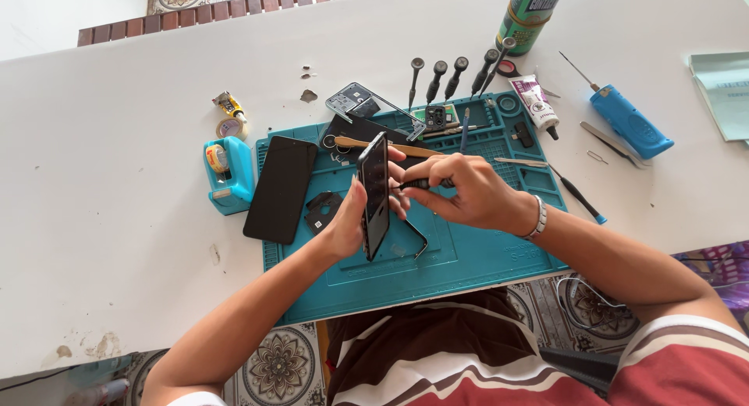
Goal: The person uses a metal prying tool to carefully separate the screen assembly from the smartphone frame. They then use a screwdriver to remove screws from the internal metal bracket and place them on the workbench.
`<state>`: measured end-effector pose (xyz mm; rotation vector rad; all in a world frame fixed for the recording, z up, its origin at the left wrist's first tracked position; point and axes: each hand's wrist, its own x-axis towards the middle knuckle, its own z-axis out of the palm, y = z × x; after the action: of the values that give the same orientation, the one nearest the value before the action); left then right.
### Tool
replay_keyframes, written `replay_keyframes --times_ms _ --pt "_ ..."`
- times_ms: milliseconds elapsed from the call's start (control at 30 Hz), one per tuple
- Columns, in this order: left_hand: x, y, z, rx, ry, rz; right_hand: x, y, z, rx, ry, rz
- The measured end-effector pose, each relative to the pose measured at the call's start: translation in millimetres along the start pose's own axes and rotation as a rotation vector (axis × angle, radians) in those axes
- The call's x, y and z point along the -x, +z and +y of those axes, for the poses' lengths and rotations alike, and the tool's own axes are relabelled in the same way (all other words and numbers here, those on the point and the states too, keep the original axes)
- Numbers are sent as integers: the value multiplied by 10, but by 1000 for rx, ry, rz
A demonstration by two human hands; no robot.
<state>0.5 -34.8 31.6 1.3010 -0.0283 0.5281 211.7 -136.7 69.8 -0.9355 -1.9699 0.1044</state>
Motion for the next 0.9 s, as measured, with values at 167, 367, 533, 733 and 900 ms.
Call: replay_keyframes --times_ms 167,367,533,733,900 --pt "7 28 30 -139 49 10 -14 43 -26 -23 -21 5" --pt "-17 12 47 -35 53 -13 1 74 0 -68 73 -76" --pt "-15 23 76 -63 -21 64 23 104 37 -90 107 -125" --pt "-2 37 90 13 -21 87 15 110 28 -123 152 -157" --pt "-1 30 58 88 -41 117 24 108 18 -175 195 -181"
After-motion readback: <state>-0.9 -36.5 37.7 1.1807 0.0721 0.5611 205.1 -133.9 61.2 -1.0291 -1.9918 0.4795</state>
